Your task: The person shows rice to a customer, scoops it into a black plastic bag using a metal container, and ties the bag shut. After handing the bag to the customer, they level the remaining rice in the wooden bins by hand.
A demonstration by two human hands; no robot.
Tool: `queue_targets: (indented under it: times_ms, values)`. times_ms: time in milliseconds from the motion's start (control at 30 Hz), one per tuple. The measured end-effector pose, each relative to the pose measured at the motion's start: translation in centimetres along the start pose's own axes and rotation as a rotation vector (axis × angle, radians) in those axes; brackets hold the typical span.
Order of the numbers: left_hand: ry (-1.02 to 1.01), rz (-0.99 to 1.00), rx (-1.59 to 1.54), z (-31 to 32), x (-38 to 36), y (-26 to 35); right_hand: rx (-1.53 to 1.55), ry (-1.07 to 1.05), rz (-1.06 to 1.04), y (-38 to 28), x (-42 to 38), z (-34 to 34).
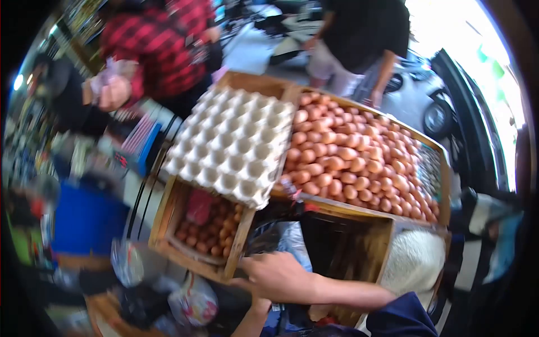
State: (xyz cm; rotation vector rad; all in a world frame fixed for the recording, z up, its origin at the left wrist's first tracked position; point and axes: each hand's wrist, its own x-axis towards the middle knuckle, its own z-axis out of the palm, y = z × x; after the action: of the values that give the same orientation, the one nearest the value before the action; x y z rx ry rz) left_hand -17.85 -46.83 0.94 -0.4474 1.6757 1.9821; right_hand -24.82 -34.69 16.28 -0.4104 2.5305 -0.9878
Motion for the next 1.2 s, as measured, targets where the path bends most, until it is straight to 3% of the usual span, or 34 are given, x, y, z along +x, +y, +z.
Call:
queue_targets:
  times_ms: [100, 133, 200, 367, 467, 567, 600, 700, 800, 833, 867, 933, 1000, 1033, 1133, 1200]
  values:
    - [0.010, -0.005, -0.178, 3.5, 0.4, 3.8, 0.079, 0.453, 0.275, 5.9, -8.4, 3.9]
    - [0.029, 0.126, -0.095, 6.2, -0.4, 5.0, 0.099, 0.584, 0.336, 6.9, -10.9, 5.1]
    - [-0.173, 0.177, 0.150, 9.7, -1.5, 5.1, 0.485, 0.702, 0.390, 7.4, -15.0, 7.1]
    - [-0.830, 0.397, 0.730, 18.5, -3.1, 4.1, 0.445, 1.059, 0.606, 7.3, -24.4, 8.7]
    - [-1.254, 0.314, 0.816, 22.6, -4.7, 4.8, 0.632, 1.200, 0.750, 5.8, -30.4, 9.4]
    - [-1.565, 0.315, 1.244, 25.9, -7.0, 5.0, 0.800, 1.555, 0.900, 4.6, -33.1, 11.9]
    - [-1.632, 0.428, 1.266, 26.6, -7.7, 4.5, 0.806, 1.674, 0.953, 3.8, -33.8, 12.4]
    - [-1.627, 0.489, 1.685, 28.9, -11.9, 4.0, 0.805, 2.138, 1.076, 3.4, -35.2, 15.3]
    - [-1.737, 0.516, 1.802, 28.2, -12.9, 0.1, 1.167, 2.558, 0.755, 3.2, -38.9, 18.0]
    - [-1.782, 0.694, 1.752, 28.1, -13.8, -0.4, 1.152, 2.678, 0.677, 3.4, -39.8, 18.5]
    - [-1.736, 0.654, 1.855, 28.3, -15.4, -0.7, 1.128, 2.786, 0.591, 3.6, -40.7, 19.0]
    - [-1.756, 0.871, 1.447, 28.4, -18.4, -2.2, 0.679, 2.643, 0.979, 3.3, -43.0, 20.1]
    - [-1.548, 1.357, 1.121, 28.7, -23.4, -3.0, 0.319, 2.598, 1.142, 2.6, -46.3, 20.2]
    - [-1.405, 1.569, 0.943, 29.3, -26.2, -3.4, 0.309, 2.619, 1.124, 2.4, -47.9, 20.3]
    - [-1.754, 1.416, 0.847, 30.4, -32.4, -5.9, 0.289, 2.633, 1.041, 1.7, -53.1, 20.9]
    - [-2.046, 0.909, 1.088, 32.0, -32.1, -11.9, 0.322, 2.602, 0.929, 1.6, -56.7, 21.2]
